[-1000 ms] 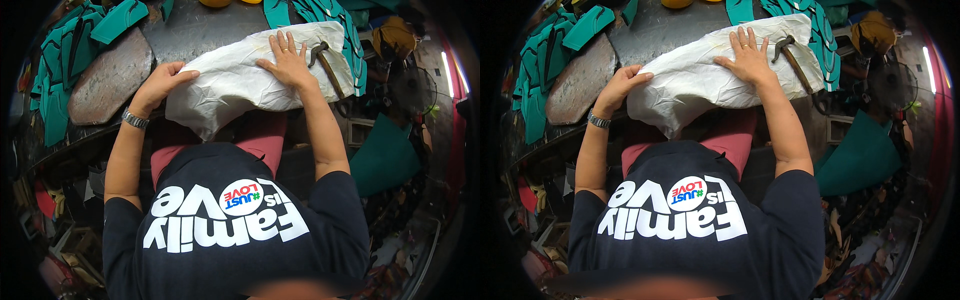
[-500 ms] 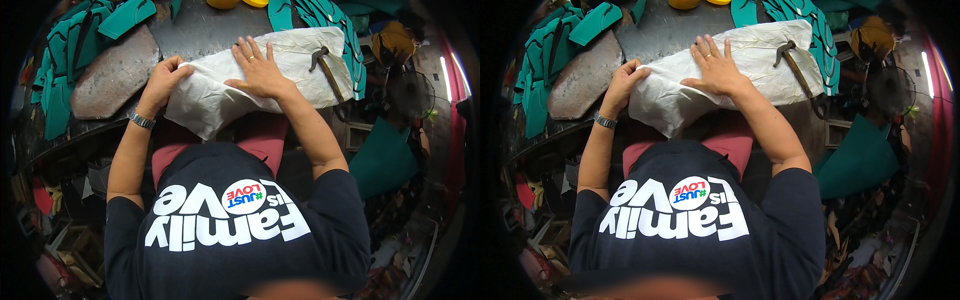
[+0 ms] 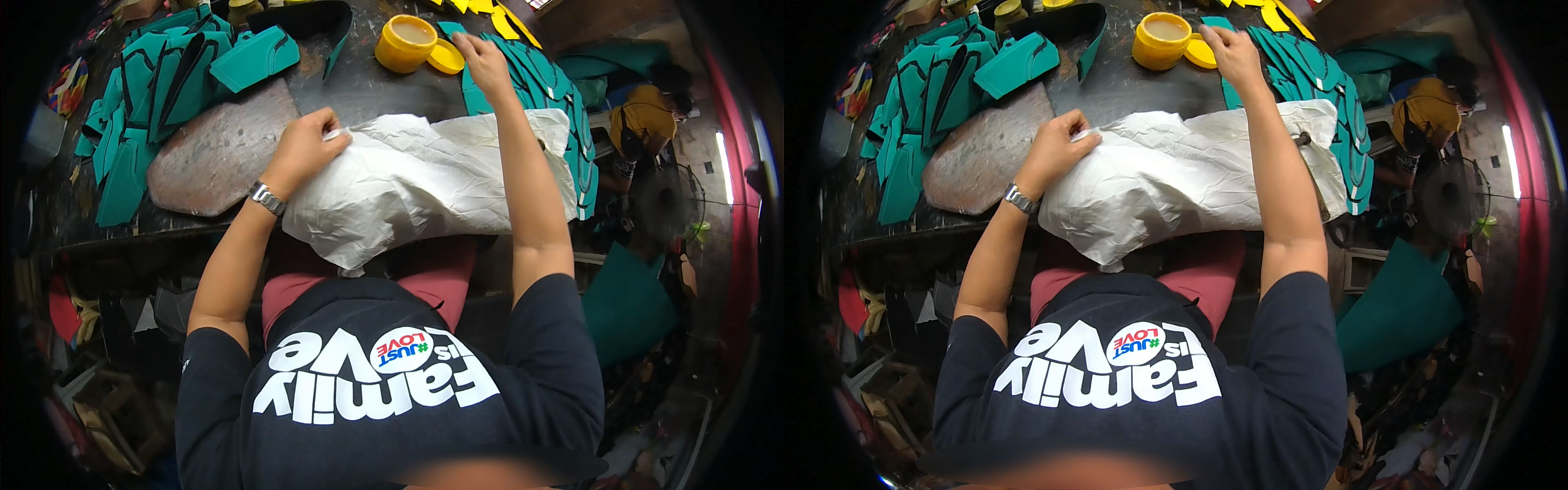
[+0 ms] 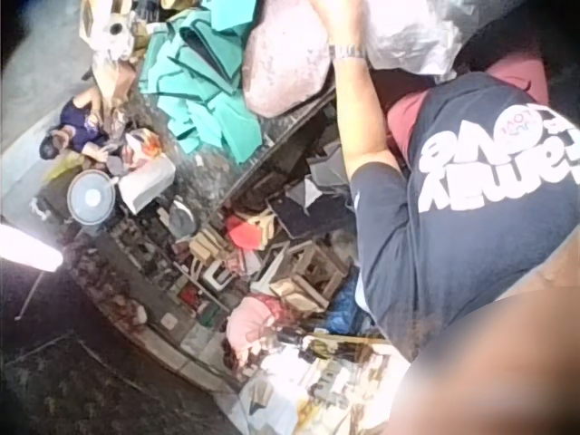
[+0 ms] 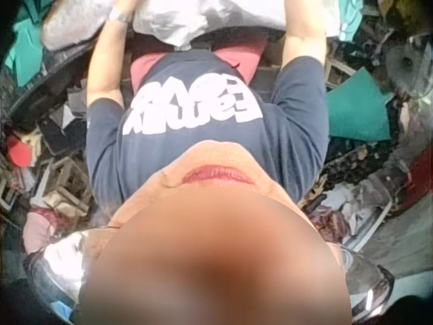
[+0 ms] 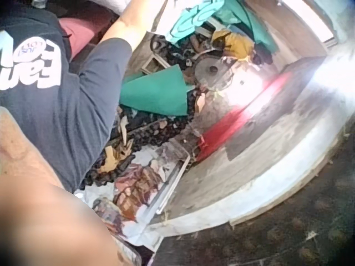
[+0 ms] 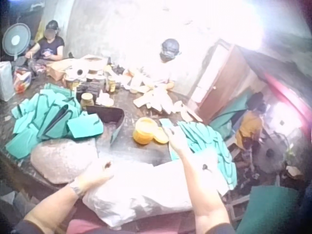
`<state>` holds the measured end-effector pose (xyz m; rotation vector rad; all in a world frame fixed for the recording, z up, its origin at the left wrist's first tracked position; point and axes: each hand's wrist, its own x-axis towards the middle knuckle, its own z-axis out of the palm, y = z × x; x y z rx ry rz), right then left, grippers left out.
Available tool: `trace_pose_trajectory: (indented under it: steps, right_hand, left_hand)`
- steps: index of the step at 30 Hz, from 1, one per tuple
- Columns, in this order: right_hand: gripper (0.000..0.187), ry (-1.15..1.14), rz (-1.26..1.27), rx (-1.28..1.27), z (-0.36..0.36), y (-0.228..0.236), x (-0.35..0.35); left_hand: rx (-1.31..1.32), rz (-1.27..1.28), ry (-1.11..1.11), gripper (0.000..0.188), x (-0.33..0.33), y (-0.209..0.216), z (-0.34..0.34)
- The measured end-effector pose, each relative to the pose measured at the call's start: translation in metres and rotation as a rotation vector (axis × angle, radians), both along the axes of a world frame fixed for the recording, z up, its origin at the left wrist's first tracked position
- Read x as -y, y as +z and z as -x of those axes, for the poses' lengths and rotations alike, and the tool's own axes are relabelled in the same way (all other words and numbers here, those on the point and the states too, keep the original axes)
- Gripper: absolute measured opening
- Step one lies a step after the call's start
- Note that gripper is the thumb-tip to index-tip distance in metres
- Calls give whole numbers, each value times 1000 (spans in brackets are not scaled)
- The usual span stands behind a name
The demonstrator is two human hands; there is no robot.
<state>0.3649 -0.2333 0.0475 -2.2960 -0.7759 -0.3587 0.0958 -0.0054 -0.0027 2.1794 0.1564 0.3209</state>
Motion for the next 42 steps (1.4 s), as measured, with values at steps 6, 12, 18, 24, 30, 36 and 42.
trace_pose_trajectory:
  steps: [6,12,18,24,30,36,42]
  right_hand:
    - [58,114,441,364,-13,-6,-64]
    - [63,-36,619,-119,14,45,-86]
    - [72,12,645,-207,22,21,-61]
    - [91,419,112,-592,110,-11,24]
    - [89,-36,721,-109,170,-70,79]
    - [102,-58,814,-56,174,-69,67]
    - [99,155,817,-1,202,-71,15]
  left_hand:
    - [14,-268,-15,20,13,-8,11]
    - [0,-7,-140,24,-7,-1,5]
    - [-108,-290,-194,33,-1,0,5]
    - [-10,-120,-112,31,2,-6,15]
    - [-134,89,-198,31,-10,1,19]
    - [-119,20,-129,34,-17,5,40]
    - [-113,25,-97,38,-16,0,37]
